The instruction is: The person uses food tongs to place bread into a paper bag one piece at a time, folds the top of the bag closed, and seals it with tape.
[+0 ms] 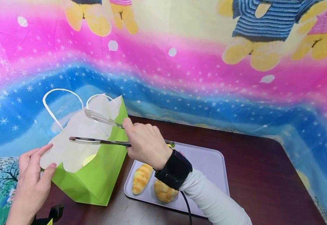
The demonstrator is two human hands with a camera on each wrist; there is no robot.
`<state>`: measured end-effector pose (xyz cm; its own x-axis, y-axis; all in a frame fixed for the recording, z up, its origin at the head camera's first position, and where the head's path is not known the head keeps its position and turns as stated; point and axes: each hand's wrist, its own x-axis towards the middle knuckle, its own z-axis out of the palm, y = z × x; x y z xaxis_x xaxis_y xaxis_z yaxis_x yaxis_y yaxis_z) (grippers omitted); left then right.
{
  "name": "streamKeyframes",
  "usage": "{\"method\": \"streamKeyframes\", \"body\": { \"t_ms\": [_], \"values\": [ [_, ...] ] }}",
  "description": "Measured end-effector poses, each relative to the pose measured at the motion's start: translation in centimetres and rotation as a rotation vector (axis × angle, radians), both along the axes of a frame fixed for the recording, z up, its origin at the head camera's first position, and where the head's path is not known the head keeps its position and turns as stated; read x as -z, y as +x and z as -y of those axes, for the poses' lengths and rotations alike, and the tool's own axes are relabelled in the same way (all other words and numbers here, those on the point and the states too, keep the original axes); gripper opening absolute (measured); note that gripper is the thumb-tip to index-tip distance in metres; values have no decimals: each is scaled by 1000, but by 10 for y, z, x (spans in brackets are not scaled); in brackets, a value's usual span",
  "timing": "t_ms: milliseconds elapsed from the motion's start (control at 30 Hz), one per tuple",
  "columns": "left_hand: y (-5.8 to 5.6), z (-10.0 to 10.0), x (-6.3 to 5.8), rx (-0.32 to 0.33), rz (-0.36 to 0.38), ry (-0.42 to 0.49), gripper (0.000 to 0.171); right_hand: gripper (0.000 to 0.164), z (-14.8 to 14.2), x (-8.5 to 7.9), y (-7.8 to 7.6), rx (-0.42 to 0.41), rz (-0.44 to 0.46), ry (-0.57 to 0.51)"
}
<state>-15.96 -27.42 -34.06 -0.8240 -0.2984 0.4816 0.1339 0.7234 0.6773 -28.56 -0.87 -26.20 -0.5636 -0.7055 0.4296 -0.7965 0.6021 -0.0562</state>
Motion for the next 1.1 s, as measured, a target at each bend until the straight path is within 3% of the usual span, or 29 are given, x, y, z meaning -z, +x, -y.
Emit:
{"method": "streamKeyframes", "body": {
  "t_ms": [333, 567, 1100],
  "values": [
    [0, 0, -1, 1, 37, -4, 53, 34, -40, -4, -8, 51, 32, -84],
    [0, 0, 0, 16, 36, -6, 54, 34, -59, -2, -14, 107, 49, -84],
    [-1, 1, 1, 38, 57, -9, 55, 33, -96, 31, -43, 152, 73, -22]
  ]
}}
